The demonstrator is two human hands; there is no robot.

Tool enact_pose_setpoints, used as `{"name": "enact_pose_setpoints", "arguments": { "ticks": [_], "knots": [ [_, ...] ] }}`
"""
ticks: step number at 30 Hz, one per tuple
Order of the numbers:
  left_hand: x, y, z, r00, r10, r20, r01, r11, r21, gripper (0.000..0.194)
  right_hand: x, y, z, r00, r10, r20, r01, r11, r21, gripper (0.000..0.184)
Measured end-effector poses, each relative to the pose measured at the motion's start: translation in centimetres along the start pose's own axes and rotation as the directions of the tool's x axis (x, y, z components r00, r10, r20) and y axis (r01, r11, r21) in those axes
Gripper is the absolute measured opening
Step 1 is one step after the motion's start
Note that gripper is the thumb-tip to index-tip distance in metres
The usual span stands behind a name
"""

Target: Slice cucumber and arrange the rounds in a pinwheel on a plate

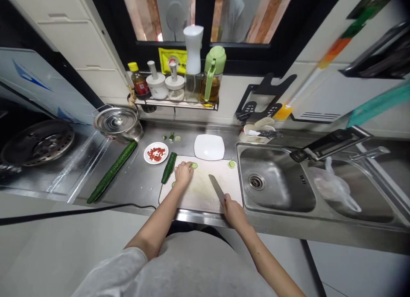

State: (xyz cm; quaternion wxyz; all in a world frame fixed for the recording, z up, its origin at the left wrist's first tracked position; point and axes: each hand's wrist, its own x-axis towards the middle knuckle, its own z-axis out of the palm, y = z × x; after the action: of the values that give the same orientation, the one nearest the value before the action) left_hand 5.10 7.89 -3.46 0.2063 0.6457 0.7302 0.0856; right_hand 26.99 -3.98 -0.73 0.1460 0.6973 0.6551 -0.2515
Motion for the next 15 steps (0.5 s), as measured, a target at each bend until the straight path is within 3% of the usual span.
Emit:
{"name": "enact_pose_setpoints", "arguments": {
  "ticks": [8, 15],
  "knots": [
    [1.9, 1.1, 0.8, 0.987, 0.15, 0.059, -0.157, 0.974, 0.164, 0.034, 0.2, 0.6, 0.4, 1.0, 0.0, -0.005, 0.0, 1.0, 0.013, 0.032],
    [2.3, 1.1, 0.8, 0.974, 0.217, 0.065, -0.226, 0.954, 0.198, 0.031, 0.2, 0.2, 0.0, 1.0, -0.018, -0.023, 0.018, 1.0, 0.017, 0.028]
  ]
}}
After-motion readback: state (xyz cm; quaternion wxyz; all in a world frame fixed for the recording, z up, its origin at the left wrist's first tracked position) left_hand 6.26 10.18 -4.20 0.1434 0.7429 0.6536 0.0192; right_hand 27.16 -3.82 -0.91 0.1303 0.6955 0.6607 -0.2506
